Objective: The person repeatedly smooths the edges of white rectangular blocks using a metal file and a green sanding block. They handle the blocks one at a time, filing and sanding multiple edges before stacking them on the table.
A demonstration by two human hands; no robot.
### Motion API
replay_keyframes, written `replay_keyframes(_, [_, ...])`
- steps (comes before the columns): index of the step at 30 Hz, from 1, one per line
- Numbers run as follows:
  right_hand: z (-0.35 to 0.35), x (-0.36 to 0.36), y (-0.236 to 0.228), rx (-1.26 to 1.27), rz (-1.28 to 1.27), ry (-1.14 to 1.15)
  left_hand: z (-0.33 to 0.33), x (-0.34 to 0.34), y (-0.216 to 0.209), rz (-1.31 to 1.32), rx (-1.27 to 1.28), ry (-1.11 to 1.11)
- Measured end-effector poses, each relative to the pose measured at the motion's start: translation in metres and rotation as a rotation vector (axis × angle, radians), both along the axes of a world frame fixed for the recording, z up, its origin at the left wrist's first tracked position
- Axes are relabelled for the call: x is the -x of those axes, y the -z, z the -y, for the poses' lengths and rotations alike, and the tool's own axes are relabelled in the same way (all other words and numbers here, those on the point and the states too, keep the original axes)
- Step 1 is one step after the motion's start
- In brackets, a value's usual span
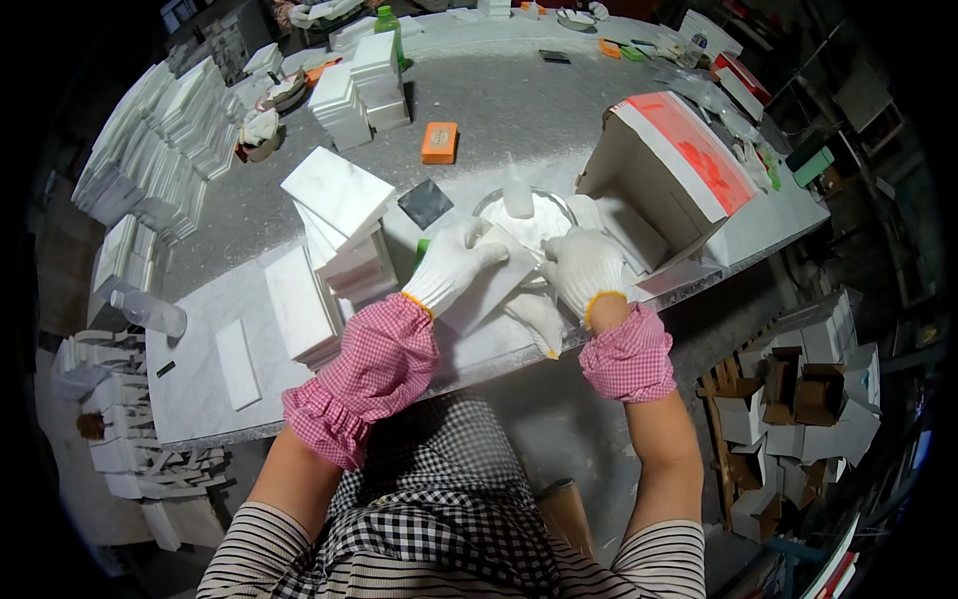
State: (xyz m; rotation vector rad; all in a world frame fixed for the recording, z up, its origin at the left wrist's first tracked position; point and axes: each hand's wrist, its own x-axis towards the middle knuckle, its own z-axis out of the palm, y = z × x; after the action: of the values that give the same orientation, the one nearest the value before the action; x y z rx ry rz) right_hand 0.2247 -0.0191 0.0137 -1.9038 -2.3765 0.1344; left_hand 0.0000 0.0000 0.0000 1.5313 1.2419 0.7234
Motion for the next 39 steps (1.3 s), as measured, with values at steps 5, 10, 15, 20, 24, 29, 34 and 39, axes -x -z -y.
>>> replay_keyframes(5, [0.003,-0.002,0.01,-0.112,-0.05,0.021,0.002,-0.004,0.002,0.002,-0.024,-0.023])
replay_keyframes(10, [-0.008,-0.011,0.009,0.05,-0.41,0.229,0.005,-0.002,-0.004,-0.053,-0.02,-0.04])
replay_keyframes(15, [-0.026,-0.023,0.031,0.108,-0.469,0.228,0.003,-0.001,0.003,-0.007,-0.02,-0.032])
replay_keyframes(20, [-0.032,-0.029,0.036,0.2,-0.633,0.2,0.001,-0.003,0.004,0.003,-0.012,-0.025])
replay_keyframes(24, [-0.026,-0.026,0.02,0.25,-0.834,0.235,-0.001,-0.003,0.011,-0.007,-0.023,-0.043])
replay_keyframes(29, [-0.013,-0.005,-0.013,0.186,-0.963,0.161,0.002,-0.003,0.01,0.01,-0.052,-0.084])
replay_keyframes(34, [-0.016,0.001,-0.008,0.17,-0.92,0.098,0.003,-0.004,0.007,-0.011,-0.06,-0.097])
replay_keyframes(39, [-0.014,-0.001,-0.009,0.171,-0.923,0.105,0.004,-0.004,0.0,-0.036,-0.068,-0.082])
